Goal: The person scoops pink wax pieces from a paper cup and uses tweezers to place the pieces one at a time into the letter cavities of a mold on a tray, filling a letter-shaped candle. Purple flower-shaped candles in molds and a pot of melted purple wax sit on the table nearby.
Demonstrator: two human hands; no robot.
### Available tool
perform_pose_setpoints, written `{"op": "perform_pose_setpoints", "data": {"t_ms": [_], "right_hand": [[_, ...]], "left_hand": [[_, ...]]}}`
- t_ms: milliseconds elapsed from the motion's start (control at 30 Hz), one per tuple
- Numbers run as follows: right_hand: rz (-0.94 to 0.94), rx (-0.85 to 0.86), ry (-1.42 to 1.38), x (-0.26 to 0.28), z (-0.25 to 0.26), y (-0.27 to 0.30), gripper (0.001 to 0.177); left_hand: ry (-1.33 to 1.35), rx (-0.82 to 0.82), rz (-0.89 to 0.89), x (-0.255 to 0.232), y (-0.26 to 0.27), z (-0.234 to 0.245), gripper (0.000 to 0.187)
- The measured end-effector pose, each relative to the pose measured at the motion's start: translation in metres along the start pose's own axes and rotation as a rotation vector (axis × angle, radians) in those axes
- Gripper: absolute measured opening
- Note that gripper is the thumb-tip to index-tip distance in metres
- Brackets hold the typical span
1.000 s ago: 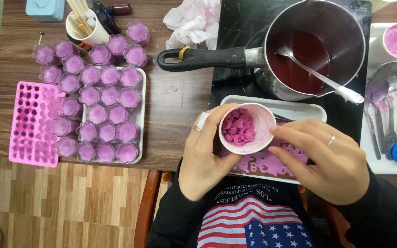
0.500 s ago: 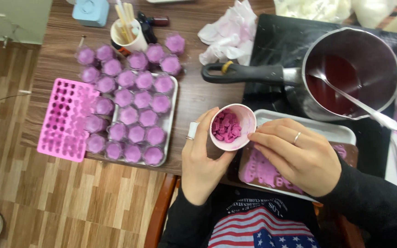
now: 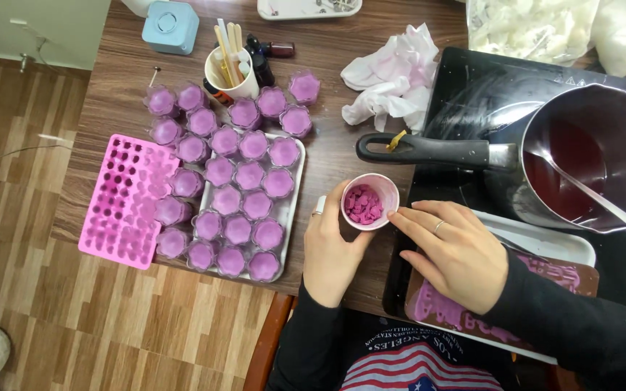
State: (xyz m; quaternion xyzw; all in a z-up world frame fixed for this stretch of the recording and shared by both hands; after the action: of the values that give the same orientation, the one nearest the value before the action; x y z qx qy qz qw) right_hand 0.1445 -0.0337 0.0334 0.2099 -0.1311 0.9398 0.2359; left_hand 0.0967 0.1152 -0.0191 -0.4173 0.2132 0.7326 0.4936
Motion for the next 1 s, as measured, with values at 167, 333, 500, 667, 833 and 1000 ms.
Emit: {"op": "perform_pose_setpoints", "data": {"t_ms": [167, 333, 500, 667, 833, 1000], "right_hand": [[-0.020, 0.056, 0.051, -0.007, -0.014, 0.003, 0.060], [-0.015, 0.064, 0.067, -0.010, -0.019, 0.004, 0.061], [-0.020, 0.108, 0.121, -0.012, -0.026, 0.008, 0.057], [0.027, 0.101, 0.084, -0.008, -0.015, 0.011, 0.056], [0.090, 0.029, -0.019, 0.005, 0.030, 0.013, 0.051], [0.023, -0.034, -0.166, 0.003, 0.081, 0.036, 0.046]], "left_hand": [[0.002, 0.051, 0.050, 0.009, -0.005, -0.010, 0.067], [0.000, 0.070, 0.045, 0.013, -0.007, -0.014, 0.067], [-0.041, 0.120, 0.035, 0.018, -0.005, -0.019, 0.066], [-0.056, 0.091, 0.035, 0.000, 0.000, -0.002, 0.065], [0.015, 0.007, -0.135, -0.049, 0.009, 0.025, 0.051], [0.044, 0.033, -0.300, -0.100, 0.023, 0.031, 0.034]]}}
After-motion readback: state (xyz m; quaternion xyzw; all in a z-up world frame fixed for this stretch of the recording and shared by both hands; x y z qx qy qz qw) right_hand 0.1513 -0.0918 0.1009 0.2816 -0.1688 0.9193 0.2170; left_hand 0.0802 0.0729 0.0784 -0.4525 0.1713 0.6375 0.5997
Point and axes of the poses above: each hand's wrist, its own y-axis away from the middle knuckle, its own z-axis out of the back of the hand, x = y × z, the point moved 8 cm from there along -y, towards the middle knuckle, and after that the axes turned 3 degrees about -y, right-handed, at the moved point
